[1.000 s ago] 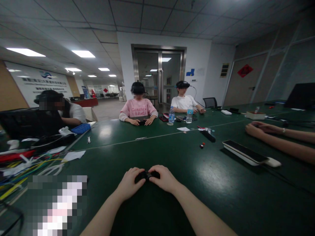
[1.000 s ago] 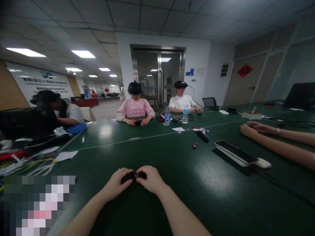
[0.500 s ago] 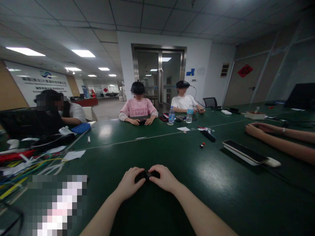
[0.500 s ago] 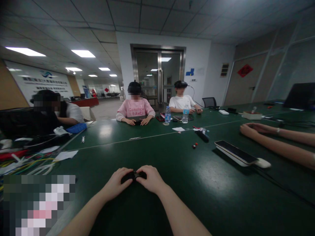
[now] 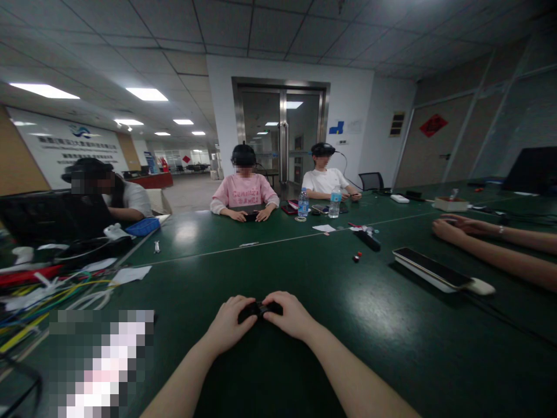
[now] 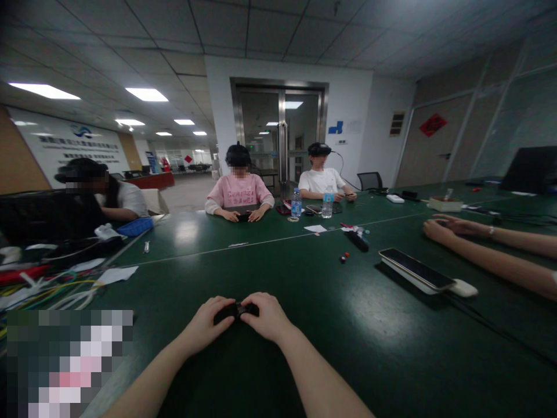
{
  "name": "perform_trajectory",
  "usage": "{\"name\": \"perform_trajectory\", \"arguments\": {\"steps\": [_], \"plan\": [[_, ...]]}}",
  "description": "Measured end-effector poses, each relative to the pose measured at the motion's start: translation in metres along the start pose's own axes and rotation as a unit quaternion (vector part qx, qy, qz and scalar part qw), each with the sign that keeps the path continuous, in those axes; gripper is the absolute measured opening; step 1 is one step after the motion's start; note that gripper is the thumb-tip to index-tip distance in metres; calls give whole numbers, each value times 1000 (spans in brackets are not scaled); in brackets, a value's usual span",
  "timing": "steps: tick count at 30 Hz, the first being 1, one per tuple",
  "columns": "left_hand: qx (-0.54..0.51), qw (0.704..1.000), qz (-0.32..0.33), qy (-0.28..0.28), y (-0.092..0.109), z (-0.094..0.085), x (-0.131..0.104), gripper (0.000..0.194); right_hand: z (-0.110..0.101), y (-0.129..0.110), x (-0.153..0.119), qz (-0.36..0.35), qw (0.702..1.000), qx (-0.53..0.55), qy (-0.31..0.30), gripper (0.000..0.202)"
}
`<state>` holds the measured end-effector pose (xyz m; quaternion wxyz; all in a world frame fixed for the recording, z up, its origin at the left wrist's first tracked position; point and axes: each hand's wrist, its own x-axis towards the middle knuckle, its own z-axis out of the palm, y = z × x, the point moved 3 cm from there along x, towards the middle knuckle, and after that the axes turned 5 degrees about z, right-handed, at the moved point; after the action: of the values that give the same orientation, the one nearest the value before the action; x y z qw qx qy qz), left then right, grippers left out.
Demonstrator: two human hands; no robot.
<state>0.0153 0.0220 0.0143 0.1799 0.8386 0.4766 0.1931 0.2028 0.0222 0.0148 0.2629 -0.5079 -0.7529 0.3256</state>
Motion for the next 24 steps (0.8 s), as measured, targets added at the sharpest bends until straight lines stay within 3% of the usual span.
{"name": "perform_trajectory", "arguments": {"steps": [24], "plan": [[10,1000,2,-2,0,2,2,41,0,2,1,-15,1000,-4,9,26]]}}
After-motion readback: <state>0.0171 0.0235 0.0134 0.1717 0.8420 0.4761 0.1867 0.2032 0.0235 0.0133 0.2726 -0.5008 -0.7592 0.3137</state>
